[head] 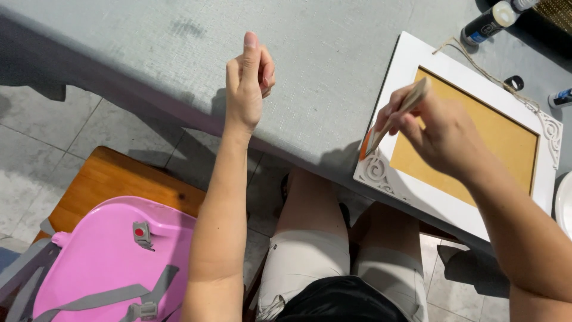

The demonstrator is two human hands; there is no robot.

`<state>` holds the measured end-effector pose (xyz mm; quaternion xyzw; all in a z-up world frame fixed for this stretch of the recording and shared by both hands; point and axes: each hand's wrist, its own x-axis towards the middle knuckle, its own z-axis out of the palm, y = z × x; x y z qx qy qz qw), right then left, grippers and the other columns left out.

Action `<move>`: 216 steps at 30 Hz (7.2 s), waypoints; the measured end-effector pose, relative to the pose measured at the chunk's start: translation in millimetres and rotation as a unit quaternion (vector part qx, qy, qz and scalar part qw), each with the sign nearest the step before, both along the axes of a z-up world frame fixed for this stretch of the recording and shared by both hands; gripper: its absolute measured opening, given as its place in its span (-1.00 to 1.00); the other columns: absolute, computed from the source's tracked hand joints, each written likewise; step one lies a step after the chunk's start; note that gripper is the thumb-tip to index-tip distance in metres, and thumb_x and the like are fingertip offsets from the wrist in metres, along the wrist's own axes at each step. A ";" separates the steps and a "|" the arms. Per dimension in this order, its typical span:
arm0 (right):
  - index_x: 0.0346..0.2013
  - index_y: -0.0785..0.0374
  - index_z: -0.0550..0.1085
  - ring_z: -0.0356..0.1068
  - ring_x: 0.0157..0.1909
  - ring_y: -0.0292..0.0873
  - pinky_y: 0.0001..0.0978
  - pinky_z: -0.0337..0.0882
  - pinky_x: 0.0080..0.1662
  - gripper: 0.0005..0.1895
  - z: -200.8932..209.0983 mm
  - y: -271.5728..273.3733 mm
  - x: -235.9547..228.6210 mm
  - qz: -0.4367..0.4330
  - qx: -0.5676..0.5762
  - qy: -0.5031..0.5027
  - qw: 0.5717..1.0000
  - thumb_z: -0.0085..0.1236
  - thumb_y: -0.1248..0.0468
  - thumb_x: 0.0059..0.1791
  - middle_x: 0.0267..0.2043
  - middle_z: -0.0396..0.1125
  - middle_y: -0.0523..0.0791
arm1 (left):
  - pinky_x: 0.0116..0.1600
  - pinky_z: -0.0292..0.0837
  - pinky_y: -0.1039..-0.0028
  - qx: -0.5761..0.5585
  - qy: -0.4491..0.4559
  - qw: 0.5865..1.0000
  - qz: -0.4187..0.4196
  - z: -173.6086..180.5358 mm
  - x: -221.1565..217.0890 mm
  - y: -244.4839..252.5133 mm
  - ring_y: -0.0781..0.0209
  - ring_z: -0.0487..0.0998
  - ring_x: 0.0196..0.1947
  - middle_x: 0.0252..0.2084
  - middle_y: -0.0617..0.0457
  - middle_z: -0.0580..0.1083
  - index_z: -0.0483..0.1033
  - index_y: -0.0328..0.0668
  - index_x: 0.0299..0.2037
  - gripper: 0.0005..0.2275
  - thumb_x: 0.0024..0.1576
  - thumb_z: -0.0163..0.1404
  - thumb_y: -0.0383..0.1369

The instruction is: Applying paint to the edges of a picture frame and attaching decorative scrollwork to the corners.

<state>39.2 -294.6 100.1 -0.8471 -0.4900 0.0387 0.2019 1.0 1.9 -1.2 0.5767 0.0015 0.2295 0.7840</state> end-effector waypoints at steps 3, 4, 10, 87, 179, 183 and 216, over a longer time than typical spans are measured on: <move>-0.13 0.35 0.27 0.58 -0.31 -0.17 -0.40 0.55 -0.30 -0.94 0.9 8.0 -10.8 0.029 -0.011 0.037 0.999 -0.11 0.39 0.15 -0.24 0.49 -0.04 | -0.52 -0.05 0.62 -0.001 0.000 1.000 -0.003 -1.4 0.4 0.4 0.46 0.09 -0.66 -0.67 0.24 0.15 0.20 -0.03 -0.64 -0.47 0.23 -0.33 0.16; -0.13 0.35 0.27 0.58 -0.31 -0.17 -0.40 0.55 -0.30 -0.94 -0.8 4.8 -9.1 0.029 -0.011 0.038 0.999 -0.11 0.39 0.15 -0.24 0.49 -0.04 | -0.52 -0.05 0.62 -0.001 0.000 1.000 -0.003 -1.4 0.4 0.0 0.46 0.09 -0.66 -0.67 0.24 0.15 0.20 -0.03 -0.64 -0.47 0.23 -0.33 0.16; -0.06 0.35 0.31 0.57 -0.29 -0.22 -0.45 0.61 -0.20 -0.91 -1.5 3.6 -13.7 0.004 -0.013 0.018 1.000 -0.07 0.46 0.12 -0.24 0.51 -0.06 | -0.52 -0.03 0.63 -0.004 0.006 1.000 -0.002 -0.1 0.5 0.1 0.46 0.10 -0.66 -0.67 0.23 0.17 0.20 -0.01 -0.64 -0.48 0.21 -0.32 0.17; -0.02 0.40 0.53 0.40 0.05 0.00 -0.18 0.39 0.05 -0.56 3.5 -37.5 20.2 -0.122 0.063 -0.008 0.990 -0.38 0.28 0.31 0.17 0.33 0.01 | -0.54 -0.06 0.63 0.000 0.016 1.000 0.001 0.4 0.2 -1.0 0.47 0.07 -0.67 -0.68 0.25 0.14 0.18 0.00 -0.63 -0.49 0.25 -0.33 0.13; -0.14 0.39 0.36 0.39 -0.29 -0.21 -0.47 0.31 -0.30 -0.76 -22.1 -86.9 -67.7 -0.220 0.201 0.037 0.954 -0.21 0.27 0.24 -0.13 0.53 -0.02 | -0.51 -0.12 0.60 0.028 0.046 0.997 0.047 2.7 -1.4 -8.4 0.47 0.02 -0.67 -0.69 0.26 0.09 0.17 0.00 -0.64 -0.48 0.22 -0.30 0.18; -0.12 0.41 0.53 0.06 -0.50 -0.31 -0.51 0.13 -0.35 -0.67 -31.4 -86.9 -69.7 -0.252 0.245 0.005 0.936 -0.18 0.27 0.25 -0.15 0.48 -0.07 | -0.52 -0.11 0.60 0.031 0.029 0.998 0.045 -4.4 2.5 -6.4 0.47 0.04 -0.67 -0.68 0.27 0.10 0.18 0.01 -0.63 -0.48 0.23 -0.29 0.18; -0.10 0.33 0.29 0.58 0.00 0.05 -0.24 0.57 -0.03 -0.82 -32.2 -118.1 -80.2 -0.173 0.251 0.101 0.947 -0.22 0.26 0.21 -0.14 0.51 0.07 | -0.50 -0.10 0.61 0.036 0.065 0.995 0.060 3.5 -0.6 -11.1 0.46 0.04 -0.66 -0.67 0.26 0.09 0.17 -0.01 -0.63 -0.46 0.20 -0.29 0.21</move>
